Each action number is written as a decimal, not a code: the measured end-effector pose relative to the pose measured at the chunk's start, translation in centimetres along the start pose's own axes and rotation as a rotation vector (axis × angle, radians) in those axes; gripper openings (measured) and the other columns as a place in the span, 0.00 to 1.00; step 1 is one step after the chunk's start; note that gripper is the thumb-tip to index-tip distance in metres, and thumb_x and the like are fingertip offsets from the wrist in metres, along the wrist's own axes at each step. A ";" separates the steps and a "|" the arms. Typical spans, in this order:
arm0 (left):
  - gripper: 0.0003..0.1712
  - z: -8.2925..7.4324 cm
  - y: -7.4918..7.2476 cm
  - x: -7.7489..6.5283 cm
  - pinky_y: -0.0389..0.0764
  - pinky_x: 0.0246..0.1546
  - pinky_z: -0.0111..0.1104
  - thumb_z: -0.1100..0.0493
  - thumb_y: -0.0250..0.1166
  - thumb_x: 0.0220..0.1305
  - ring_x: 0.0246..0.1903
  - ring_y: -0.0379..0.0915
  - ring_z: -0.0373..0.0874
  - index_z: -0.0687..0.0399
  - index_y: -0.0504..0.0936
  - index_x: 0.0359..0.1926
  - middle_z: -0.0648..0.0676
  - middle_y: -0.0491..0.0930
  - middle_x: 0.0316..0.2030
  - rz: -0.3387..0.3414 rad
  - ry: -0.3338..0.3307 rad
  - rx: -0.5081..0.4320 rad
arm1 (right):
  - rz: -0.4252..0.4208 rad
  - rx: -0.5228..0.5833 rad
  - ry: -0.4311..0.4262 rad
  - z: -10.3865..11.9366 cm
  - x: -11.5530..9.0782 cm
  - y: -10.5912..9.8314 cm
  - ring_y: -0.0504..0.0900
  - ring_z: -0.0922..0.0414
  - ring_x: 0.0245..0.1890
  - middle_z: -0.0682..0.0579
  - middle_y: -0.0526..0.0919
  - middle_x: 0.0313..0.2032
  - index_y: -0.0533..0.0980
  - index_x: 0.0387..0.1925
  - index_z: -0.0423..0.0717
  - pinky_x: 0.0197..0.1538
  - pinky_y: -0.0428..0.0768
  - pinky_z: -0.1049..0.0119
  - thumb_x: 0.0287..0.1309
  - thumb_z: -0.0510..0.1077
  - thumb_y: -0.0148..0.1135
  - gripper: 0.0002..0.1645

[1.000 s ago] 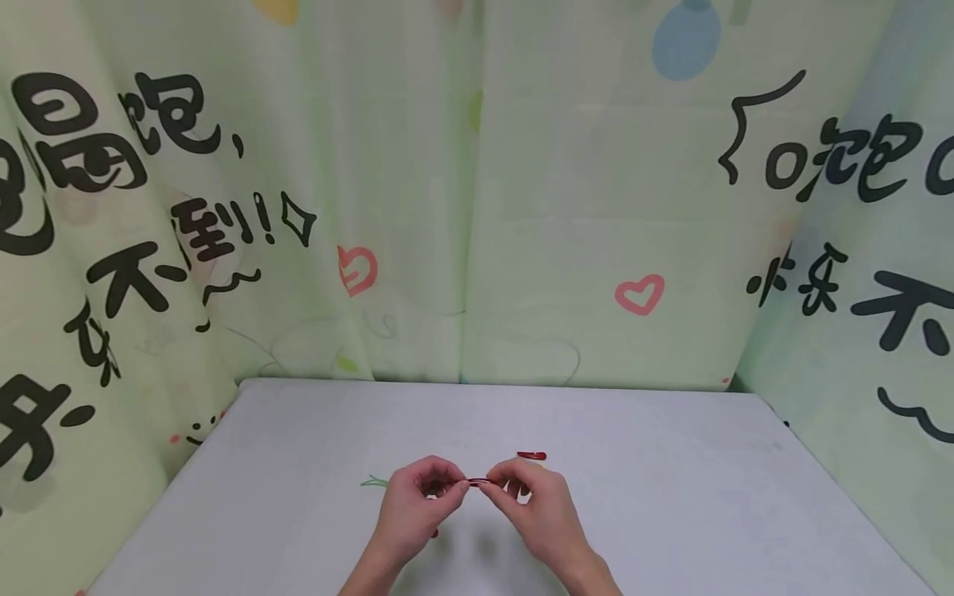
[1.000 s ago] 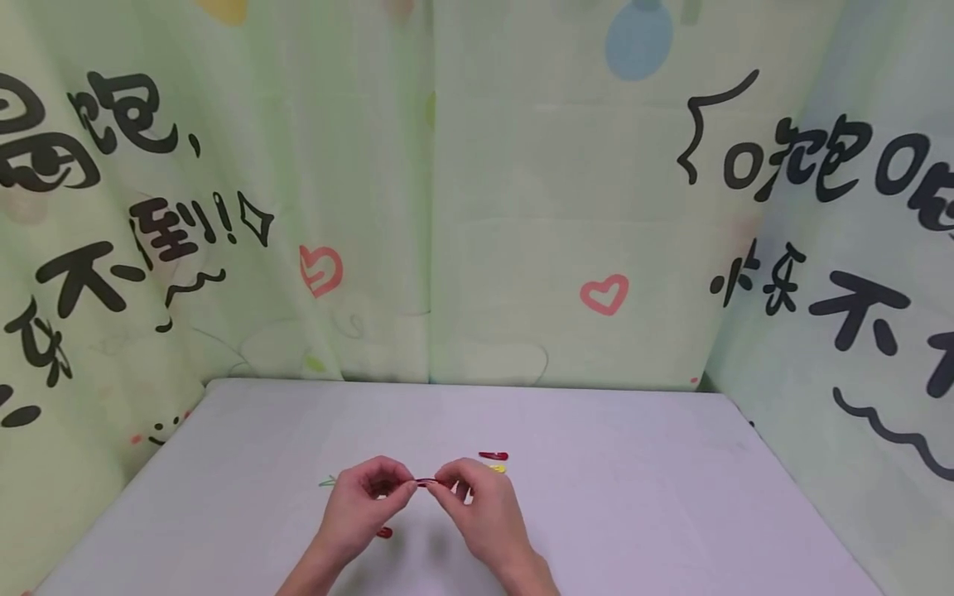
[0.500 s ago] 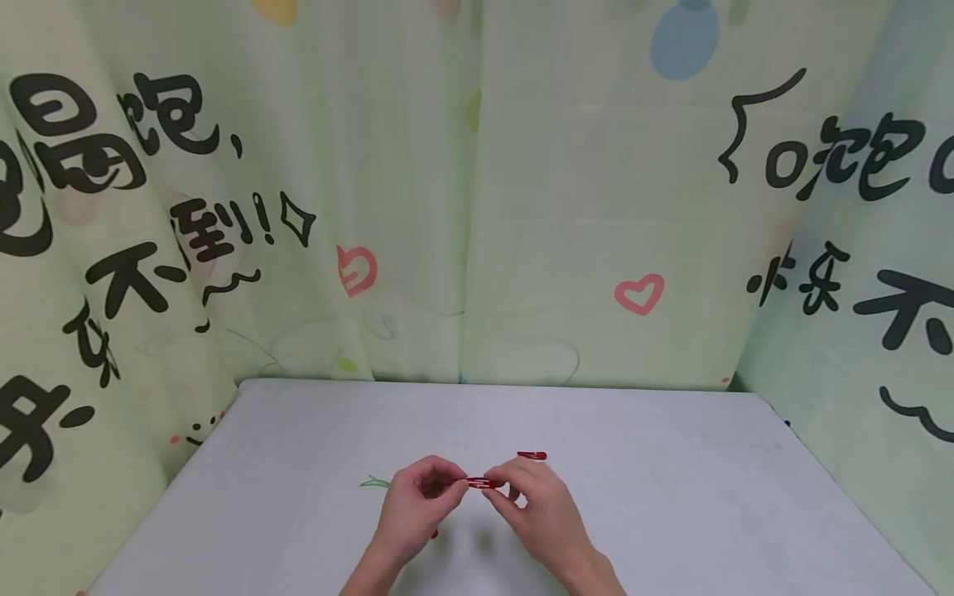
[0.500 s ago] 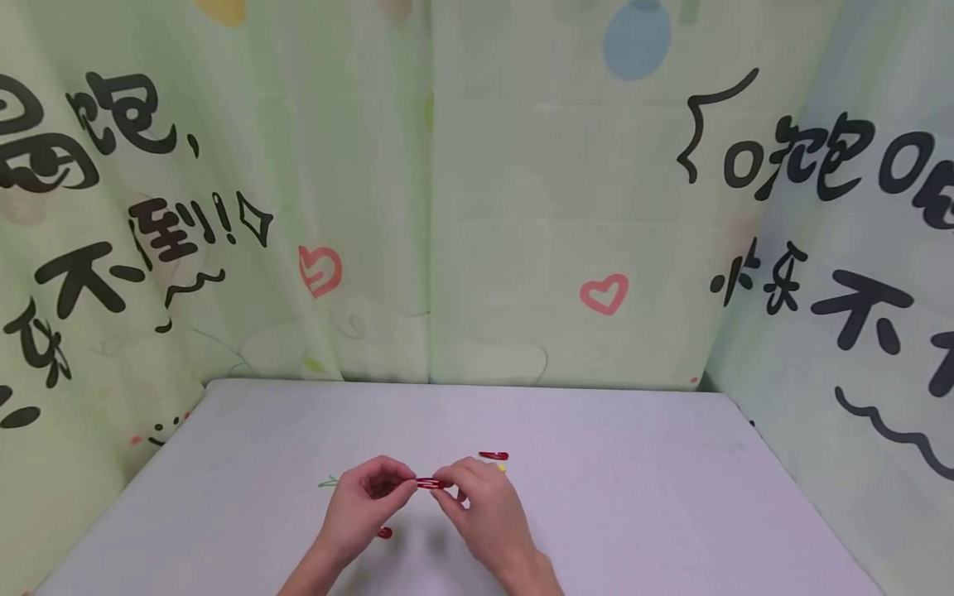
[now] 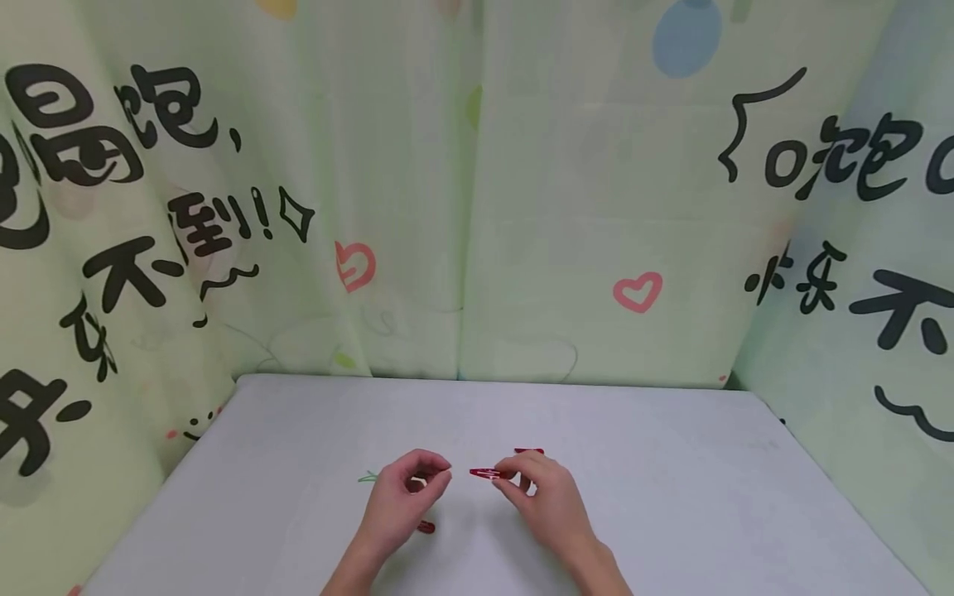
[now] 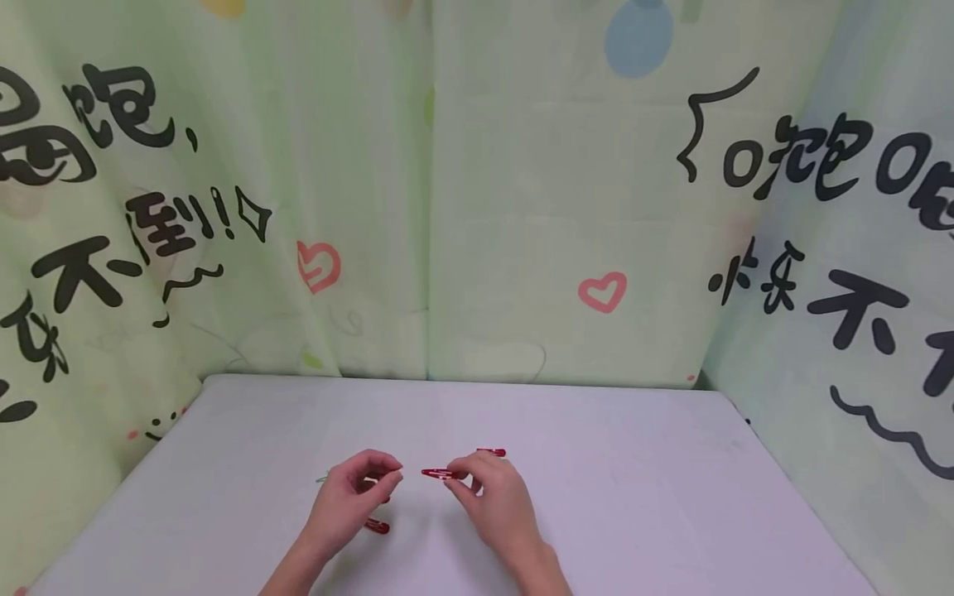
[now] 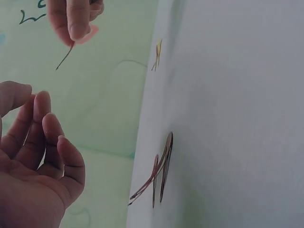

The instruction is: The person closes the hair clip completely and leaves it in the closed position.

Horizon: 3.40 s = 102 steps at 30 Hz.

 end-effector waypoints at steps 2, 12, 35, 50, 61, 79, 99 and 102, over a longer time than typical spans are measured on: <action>0.07 0.0 -0.4 0.1 0.78 0.38 0.31 0.60 0.70 0.65 0.35 0.77 0.43 0.57 0.84 0.42 0.48 0.81 0.35 -0.008 -0.010 -0.001 | 0.005 -0.004 0.047 -0.5 0.0 -0.1 0.74 0.67 0.25 0.66 0.82 0.30 0.85 0.33 0.52 0.29 0.77 0.69 0.41 0.30 0.80 0.19; 0.04 1.1 -4.3 0.7 0.77 0.42 0.31 0.62 0.69 0.65 0.39 0.76 0.41 0.55 0.85 0.40 0.46 0.82 0.34 -0.087 -0.014 0.125 | 0.139 -0.070 0.317 -2.6 0.5 -1.5 0.71 0.67 0.24 0.68 0.81 0.30 0.86 0.31 0.54 0.29 0.73 0.70 0.47 0.33 0.79 0.13; 0.07 3.6 -10.1 1.4 0.75 0.36 0.33 0.64 0.69 0.64 0.36 0.74 0.42 0.57 0.85 0.43 0.47 0.81 0.33 -0.068 -0.113 0.369 | 0.378 -0.099 0.545 -6.1 0.9 -2.7 0.72 0.61 0.29 0.63 0.78 0.28 0.86 0.32 0.56 0.33 0.73 0.66 0.51 0.37 0.77 0.10; 0.08 5.1 -11.4 1.6 0.73 0.32 0.34 0.65 0.74 0.57 0.30 0.71 0.41 0.56 0.84 0.38 0.46 0.80 0.30 0.075 -0.129 0.503 | 0.472 -0.087 0.489 -6.8 0.5 -2.2 0.72 0.61 0.27 0.61 0.77 0.25 0.83 0.30 0.51 0.32 0.71 0.66 0.52 0.39 0.77 0.07; 0.07 4.7 -11.0 2.1 0.71 0.31 0.35 0.66 0.74 0.57 0.29 0.68 0.42 0.55 0.84 0.35 0.46 0.77 0.28 0.078 -0.140 0.539 | 0.485 -0.129 0.529 -7.4 0.2 -2.2 0.71 0.60 0.27 0.60 0.76 0.24 0.83 0.30 0.52 0.33 0.70 0.65 0.52 0.38 0.77 0.09; 0.08 5.4 -10.5 2.7 0.73 0.34 0.37 0.66 0.73 0.58 0.29 0.69 0.42 0.52 0.82 0.31 0.46 0.76 0.27 0.124 -0.142 0.630 | 0.427 -0.040 0.550 -7.6 0.1 -2.6 0.72 0.59 0.29 0.59 0.76 0.26 0.85 0.34 0.51 0.32 0.71 0.66 0.53 0.41 0.77 0.07; 0.07 5.2 -10.4 2.8 0.75 0.36 0.38 0.65 0.72 0.60 0.30 0.72 0.40 0.51 0.82 0.31 0.45 0.78 0.27 0.101 -0.136 0.593 | 0.368 0.007 0.645 -5.7 1.1 -3.2 0.73 0.57 0.30 0.58 0.77 0.29 0.85 0.39 0.49 0.30 0.72 0.66 0.56 0.39 0.74 0.08; 0.07 5.2 -10.3 2.8 0.75 0.36 0.37 0.66 0.72 0.60 0.30 0.72 0.40 0.50 0.83 0.30 0.45 0.78 0.27 0.099 -0.119 0.553 | 0.365 0.001 0.646 -5.5 1.1 -3.5 0.73 0.57 0.29 0.58 0.77 0.29 0.86 0.39 0.50 0.30 0.72 0.66 0.56 0.40 0.75 0.09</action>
Point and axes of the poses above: each hand's wrist, its own x-axis towards the middle knuckle, its own y-axis out of the palm, z = x × y, the point moved 1 cm from there along x, towards the middle knuckle
